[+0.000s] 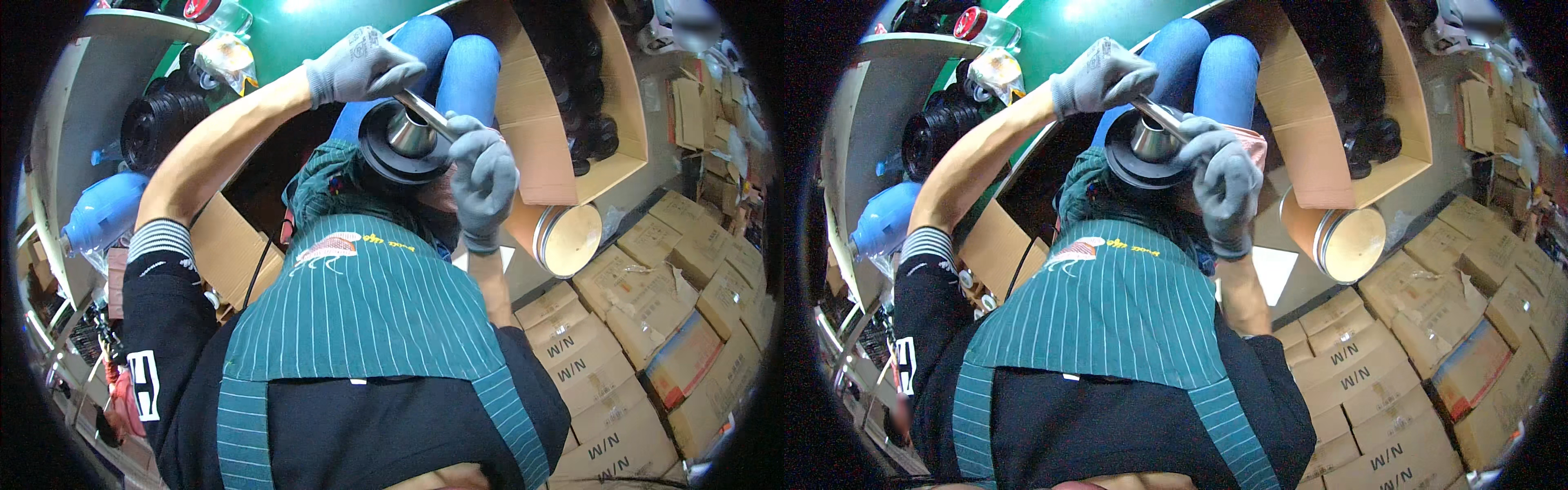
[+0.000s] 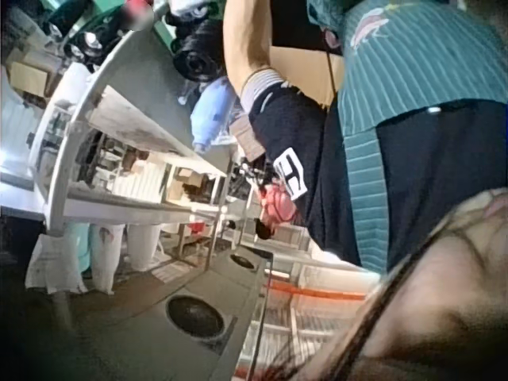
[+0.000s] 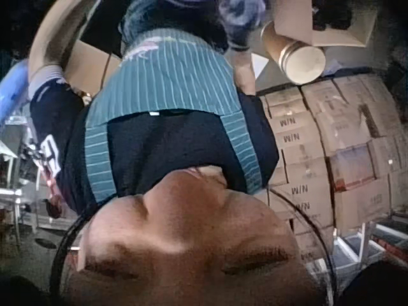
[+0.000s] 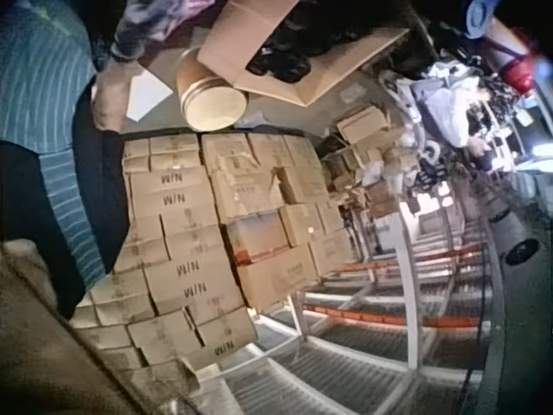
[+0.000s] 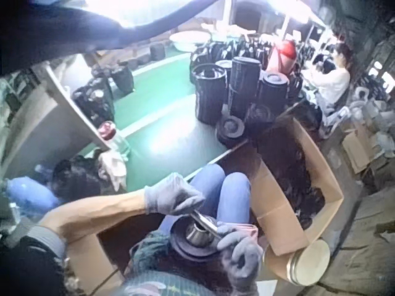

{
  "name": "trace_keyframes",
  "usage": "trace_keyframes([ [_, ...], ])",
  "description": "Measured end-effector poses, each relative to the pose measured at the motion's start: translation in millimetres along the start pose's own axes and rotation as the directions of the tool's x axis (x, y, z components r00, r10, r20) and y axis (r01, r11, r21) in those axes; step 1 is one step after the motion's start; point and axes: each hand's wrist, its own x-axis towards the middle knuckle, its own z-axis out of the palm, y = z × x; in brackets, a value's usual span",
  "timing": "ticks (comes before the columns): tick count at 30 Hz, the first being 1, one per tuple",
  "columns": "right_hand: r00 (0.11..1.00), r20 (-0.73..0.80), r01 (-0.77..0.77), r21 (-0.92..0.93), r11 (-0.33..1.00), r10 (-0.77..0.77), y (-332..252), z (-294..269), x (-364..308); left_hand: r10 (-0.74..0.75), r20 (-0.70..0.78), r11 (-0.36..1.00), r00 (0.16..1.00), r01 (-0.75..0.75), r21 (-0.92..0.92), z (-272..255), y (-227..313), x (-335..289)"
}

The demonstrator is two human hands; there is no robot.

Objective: The person repeatedly picks up black kettle bodies and lids from a green workbench, wipes them with a cloth, and inserts a metal rod into the base. Finished units are placed into a cardboard box. The process is repeated for multiple kettles.

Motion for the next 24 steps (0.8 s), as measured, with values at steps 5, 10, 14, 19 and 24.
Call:
trace_keyframes([
  [5,0.846,0.087,-0.526,-0.016,0.850,0.525,8.8,-27.9,-9.6,-0.425,-0.285,0.903,0.859,0.424,-0.069,-5.9,16.8,-36.1],
  [10,0.831,0.241,-0.322,-0.525,0.788,0.501,-3.5,-12.6,-10.5,-0.833,-0.388,0.531,0.393,0.763,-0.367,-4.7,-29.5,-106.5],
  [14,0.845,0.270,-0.310,-0.456,0.834,0.462,-7.7,-11.4,-3.2,-0.691,-0.699,0.298,0.185,0.954,-0.042,27.3,-101.7,-150.0],
  [19,0.924,0.245,-0.201,-0.341,0.918,0.293,-22.6,-11.4,15.3,-0.737,-0.636,0.256,0.231,0.965,0.055,21.9,-96.3,-142.7],
  [24,0.837,-0.122,-0.520,0.120,0.846,0.533,4.1,-34.6,45.1,-0.133,-0.619,0.842,0.774,0.418,0.341,-0.1,0.2,-133.7],
])
